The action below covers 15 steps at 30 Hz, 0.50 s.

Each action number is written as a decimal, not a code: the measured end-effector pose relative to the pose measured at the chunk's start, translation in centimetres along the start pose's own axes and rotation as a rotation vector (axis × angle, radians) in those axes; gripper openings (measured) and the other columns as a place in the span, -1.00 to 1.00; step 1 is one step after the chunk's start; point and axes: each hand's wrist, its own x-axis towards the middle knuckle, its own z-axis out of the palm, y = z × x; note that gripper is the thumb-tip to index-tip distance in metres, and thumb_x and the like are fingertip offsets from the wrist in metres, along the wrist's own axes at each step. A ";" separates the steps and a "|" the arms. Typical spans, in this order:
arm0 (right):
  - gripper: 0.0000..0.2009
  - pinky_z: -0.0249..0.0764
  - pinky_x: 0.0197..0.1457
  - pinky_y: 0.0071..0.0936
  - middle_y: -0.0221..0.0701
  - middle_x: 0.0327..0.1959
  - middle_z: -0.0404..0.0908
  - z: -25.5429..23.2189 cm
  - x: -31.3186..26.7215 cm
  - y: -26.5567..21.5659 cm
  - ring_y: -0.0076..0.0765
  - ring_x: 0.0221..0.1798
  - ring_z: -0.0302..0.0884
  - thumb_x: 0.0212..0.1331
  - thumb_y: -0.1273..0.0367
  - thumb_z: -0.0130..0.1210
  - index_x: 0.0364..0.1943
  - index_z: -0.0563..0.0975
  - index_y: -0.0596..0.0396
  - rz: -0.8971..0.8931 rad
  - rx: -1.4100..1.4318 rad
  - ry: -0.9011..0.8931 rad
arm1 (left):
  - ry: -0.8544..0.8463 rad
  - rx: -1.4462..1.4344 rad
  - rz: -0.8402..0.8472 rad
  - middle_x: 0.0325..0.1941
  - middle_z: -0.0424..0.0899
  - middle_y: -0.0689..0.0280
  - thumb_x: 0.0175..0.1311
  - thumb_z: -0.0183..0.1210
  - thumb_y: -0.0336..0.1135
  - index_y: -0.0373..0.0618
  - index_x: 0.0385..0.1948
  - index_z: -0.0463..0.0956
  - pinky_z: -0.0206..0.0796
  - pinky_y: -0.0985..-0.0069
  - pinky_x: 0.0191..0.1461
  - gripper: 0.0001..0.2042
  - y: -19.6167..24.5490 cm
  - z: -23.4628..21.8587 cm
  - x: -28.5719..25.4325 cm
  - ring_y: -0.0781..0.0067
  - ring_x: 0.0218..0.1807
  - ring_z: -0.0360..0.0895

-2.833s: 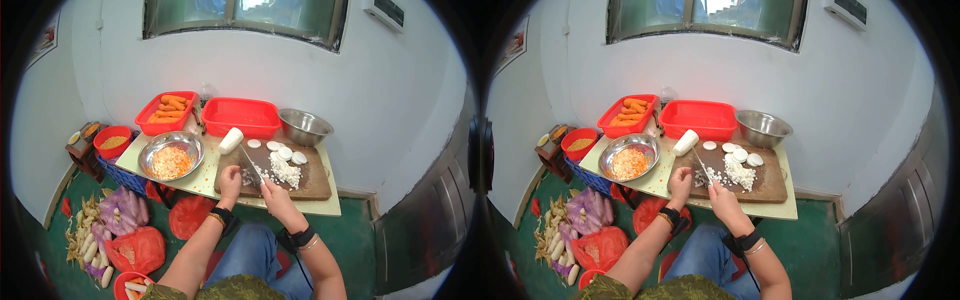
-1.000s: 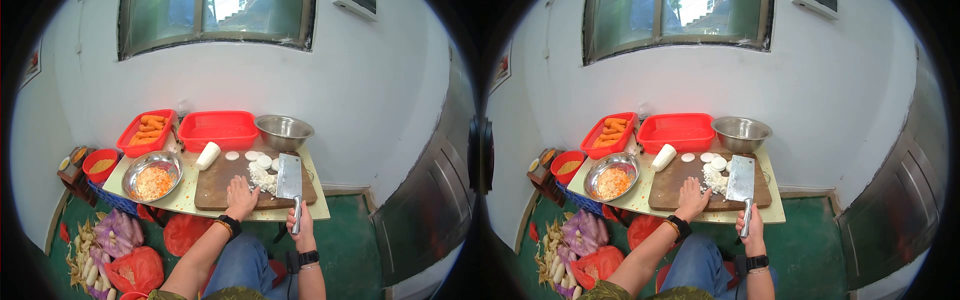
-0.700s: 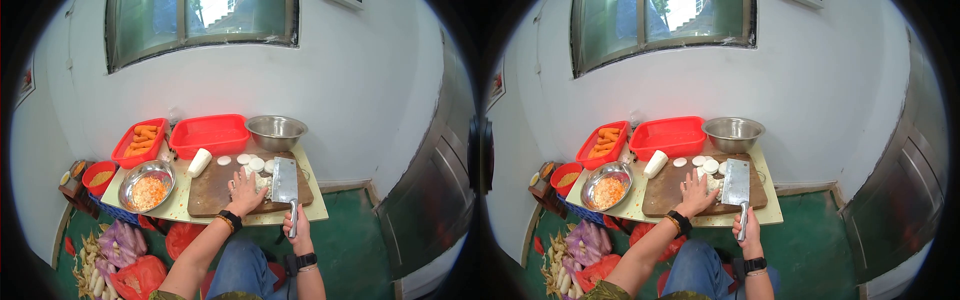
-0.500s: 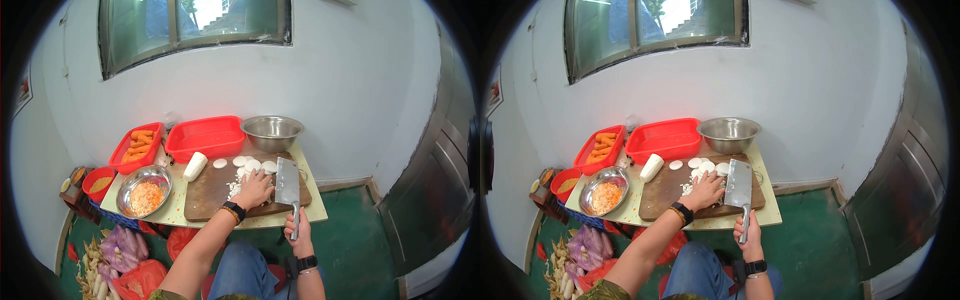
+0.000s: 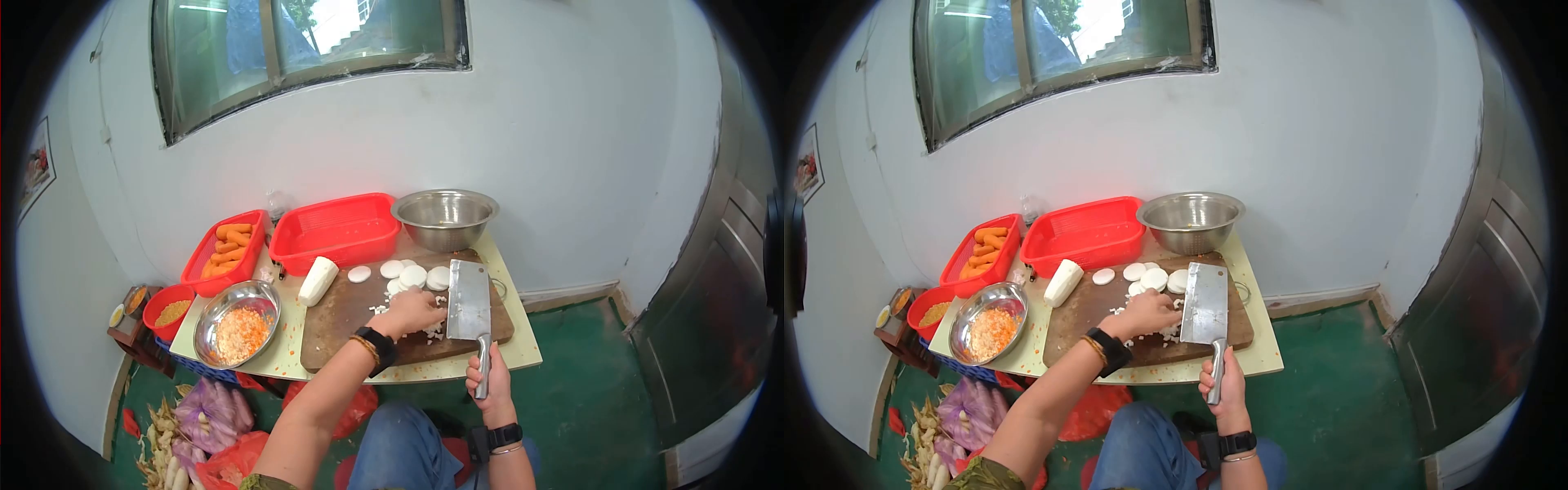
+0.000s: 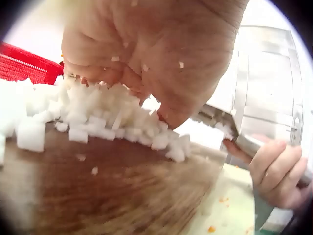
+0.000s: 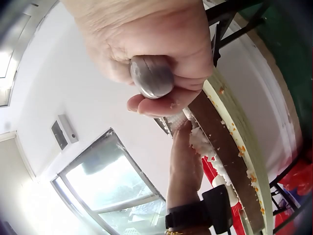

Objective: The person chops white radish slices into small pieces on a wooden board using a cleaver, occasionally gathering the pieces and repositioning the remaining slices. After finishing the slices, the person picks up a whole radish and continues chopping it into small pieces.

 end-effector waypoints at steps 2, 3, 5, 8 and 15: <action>-0.68 0.21 -0.73 -0.63 -0.46 -0.54 0.38 0.3 0.1 0.1 -0.61 -0.70 0.24 0.43 -0.02 -0.21 -0.21 0.31 -0.10 -0.031 0.000 0.003 | 0.134 -0.093 -0.105 -0.03 0.58 -0.03 0.20 0.04 0.01 -0.05 -0.21 0.66 0.31 0.06 0.15 -0.62 -0.8 -1.2 0.8 -0.13 0.05 0.50; -0.69 0.22 -0.73 -0.62 -0.46 -0.54 0.38 0.5 0.3 0.2 -0.60 -0.70 0.24 0.43 -0.01 -0.21 -0.19 0.30 -0.10 -0.037 -0.001 0.011 | 0.205 -0.140 -0.157 -0.03 0.58 -0.07 0.19 0.04 0.01 -0.05 -0.23 0.67 0.32 0.05 0.15 -0.63 -1.3 -1.8 1.2 -0.14 0.05 0.51; -0.70 0.22 -0.73 -0.60 -0.44 -0.55 0.38 0.7 0.3 0.2 -0.59 -0.70 0.24 0.44 -0.01 -0.21 -0.16 0.30 -0.12 -0.049 -0.006 0.030 | 0.211 -0.129 -0.293 0.06 0.55 -0.12 0.19 0.04 0.03 -0.14 -0.03 0.56 0.29 0.10 0.22 -0.53 -4.0 -1.3 3.7 -0.11 0.13 0.48; -0.71 0.23 -0.72 -0.58 -0.44 -0.55 0.37 0.5 0.2 0.3 -0.58 -0.70 0.24 0.44 0.00 -0.21 -0.16 0.30 -0.14 -0.068 -0.003 0.016 | 0.100 -0.161 -0.476 0.24 0.44 -0.03 0.20 0.04 0.10 -0.20 0.23 0.30 0.23 0.12 0.30 -0.35 -5.2 -1.7 5.3 -0.08 0.28 0.36; -0.74 0.23 -0.71 -0.57 -0.43 -0.56 0.36 1.1 -0.2 0.3 -0.56 -0.70 0.23 0.45 0.01 -0.23 -0.13 0.32 -0.17 -0.079 0.012 0.063 | 0.111 -0.144 -0.598 0.22 0.46 -0.05 -0.05 0.34 0.12 -0.35 0.25 0.15 0.28 0.26 0.30 -0.09 -2.8 -2.3 5.9 0.01 0.23 0.44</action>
